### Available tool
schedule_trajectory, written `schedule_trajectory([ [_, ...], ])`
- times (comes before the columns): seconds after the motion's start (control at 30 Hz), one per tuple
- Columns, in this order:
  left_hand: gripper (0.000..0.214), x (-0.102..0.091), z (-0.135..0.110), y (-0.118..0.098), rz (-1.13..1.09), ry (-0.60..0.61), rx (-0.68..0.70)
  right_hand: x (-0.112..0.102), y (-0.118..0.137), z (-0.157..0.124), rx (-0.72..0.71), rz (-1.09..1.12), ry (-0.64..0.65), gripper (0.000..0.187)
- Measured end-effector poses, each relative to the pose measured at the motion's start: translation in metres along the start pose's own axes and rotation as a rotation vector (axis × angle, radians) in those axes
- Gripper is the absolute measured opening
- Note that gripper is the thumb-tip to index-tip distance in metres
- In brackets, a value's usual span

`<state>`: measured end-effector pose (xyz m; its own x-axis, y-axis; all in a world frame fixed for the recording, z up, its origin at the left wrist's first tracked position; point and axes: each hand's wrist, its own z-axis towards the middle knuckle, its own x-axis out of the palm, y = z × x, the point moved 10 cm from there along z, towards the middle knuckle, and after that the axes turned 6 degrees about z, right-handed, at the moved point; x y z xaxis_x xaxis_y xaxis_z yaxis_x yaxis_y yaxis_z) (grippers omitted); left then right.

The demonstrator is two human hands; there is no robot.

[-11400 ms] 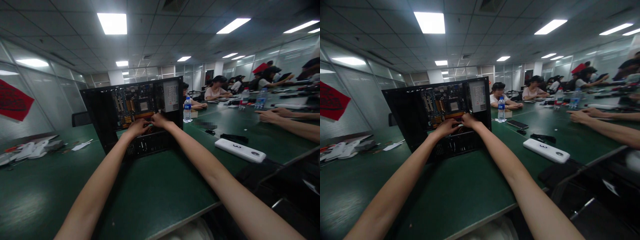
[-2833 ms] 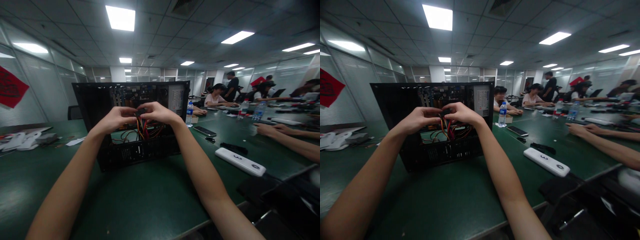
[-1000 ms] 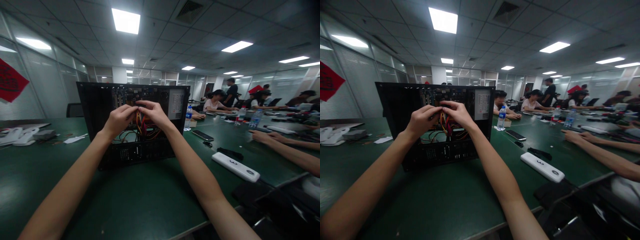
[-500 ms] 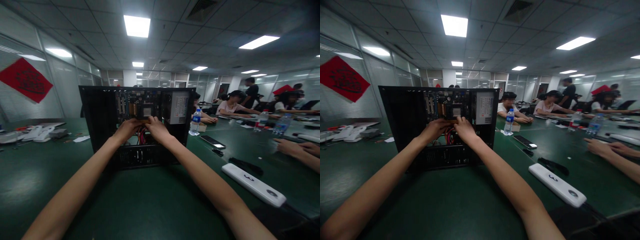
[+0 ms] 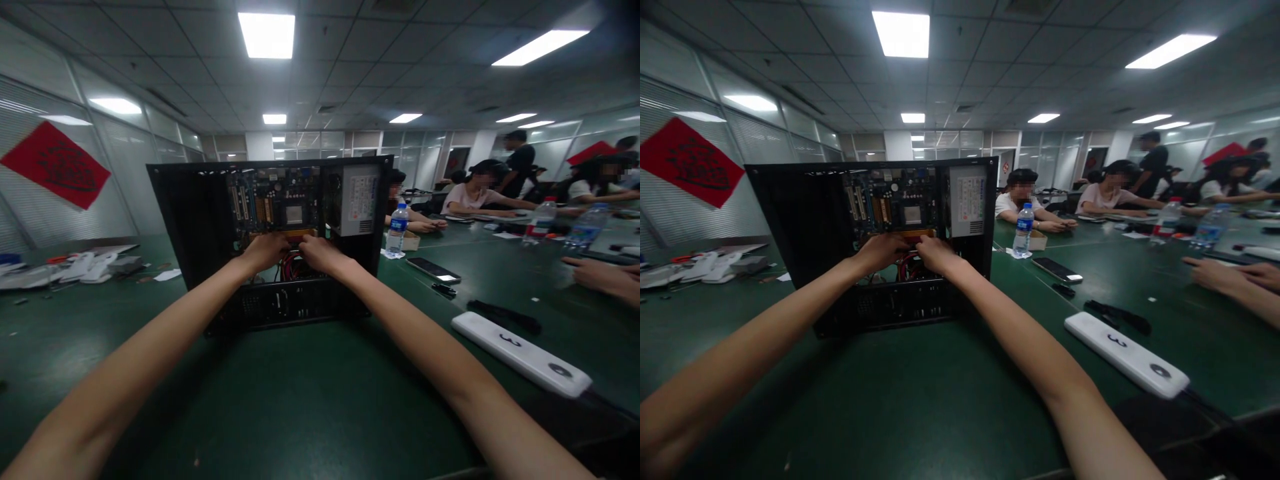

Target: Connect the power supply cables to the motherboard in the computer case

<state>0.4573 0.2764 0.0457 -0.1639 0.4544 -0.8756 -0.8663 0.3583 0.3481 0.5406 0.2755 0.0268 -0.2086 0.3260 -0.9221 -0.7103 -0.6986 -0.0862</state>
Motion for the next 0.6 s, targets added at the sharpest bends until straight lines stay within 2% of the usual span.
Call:
schedule_trajectory([
  [0.37, 0.033, 0.014, -0.005, 0.002, -0.001, 0.055, -0.071, 0.005, -0.004, 0.000, 0.026, 0.038, 0.005, 0.032],
  [0.6, 0.030, 0.014, 0.000, 0.005, -0.017, 0.019, -0.139, 0.000, -0.004, -0.002, 0.025, 0.078, -0.023, 0.024],
])
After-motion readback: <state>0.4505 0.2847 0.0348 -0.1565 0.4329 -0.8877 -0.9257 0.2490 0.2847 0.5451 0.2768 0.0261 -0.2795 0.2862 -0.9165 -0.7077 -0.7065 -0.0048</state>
